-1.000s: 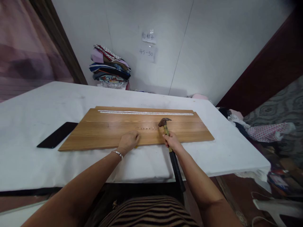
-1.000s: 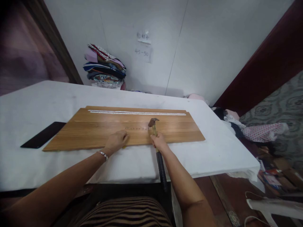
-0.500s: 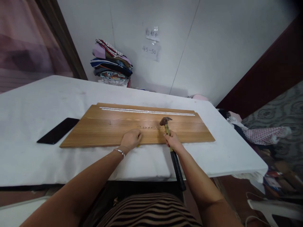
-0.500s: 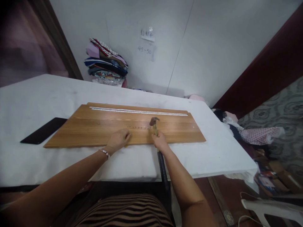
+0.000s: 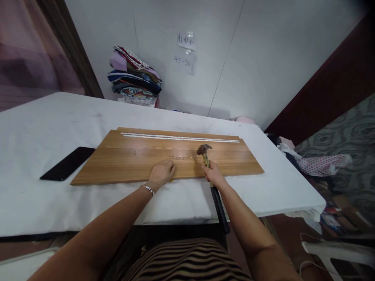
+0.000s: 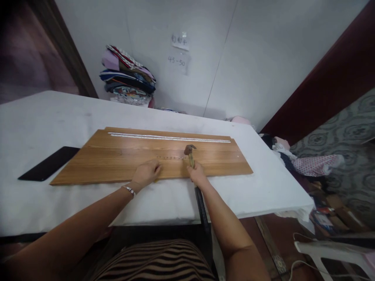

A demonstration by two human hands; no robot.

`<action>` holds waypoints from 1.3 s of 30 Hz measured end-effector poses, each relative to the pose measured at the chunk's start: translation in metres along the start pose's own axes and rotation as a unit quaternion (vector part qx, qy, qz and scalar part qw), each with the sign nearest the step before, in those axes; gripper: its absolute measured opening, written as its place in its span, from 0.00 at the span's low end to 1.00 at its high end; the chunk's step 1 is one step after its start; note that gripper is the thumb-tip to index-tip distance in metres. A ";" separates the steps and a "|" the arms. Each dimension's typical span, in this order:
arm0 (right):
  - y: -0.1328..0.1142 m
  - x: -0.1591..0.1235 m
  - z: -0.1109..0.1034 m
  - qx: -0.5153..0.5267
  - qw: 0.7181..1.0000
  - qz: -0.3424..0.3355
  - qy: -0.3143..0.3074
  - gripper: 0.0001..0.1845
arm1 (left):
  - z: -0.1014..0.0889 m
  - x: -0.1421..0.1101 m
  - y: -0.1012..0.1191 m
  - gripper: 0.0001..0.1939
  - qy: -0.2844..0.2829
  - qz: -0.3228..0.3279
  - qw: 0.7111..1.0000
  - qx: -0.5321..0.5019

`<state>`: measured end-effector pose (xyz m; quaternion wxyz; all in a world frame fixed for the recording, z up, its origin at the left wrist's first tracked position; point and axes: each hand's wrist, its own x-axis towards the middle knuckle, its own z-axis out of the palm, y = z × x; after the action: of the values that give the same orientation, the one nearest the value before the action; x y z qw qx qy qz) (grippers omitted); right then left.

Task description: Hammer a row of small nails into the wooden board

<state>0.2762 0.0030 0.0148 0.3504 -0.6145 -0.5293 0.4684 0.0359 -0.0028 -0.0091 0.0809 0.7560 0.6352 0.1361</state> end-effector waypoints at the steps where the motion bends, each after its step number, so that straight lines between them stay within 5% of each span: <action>1: 0.000 0.000 0.000 -0.007 1.000 0.011 -0.003 0.05 | 0.001 0.000 0.000 0.14 0.001 0.002 1.000 -0.003; 39: 0.005 0.004 -0.001 -0.004 1.000 0.009 -0.005 0.09 | 0.001 0.000 -0.001 0.15 0.004 0.010 1.000 0.009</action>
<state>0.2787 0.0055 0.0100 0.3411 -0.6179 -0.5273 0.4730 0.0352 -0.0024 -0.0104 0.0700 0.7627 0.6288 0.1342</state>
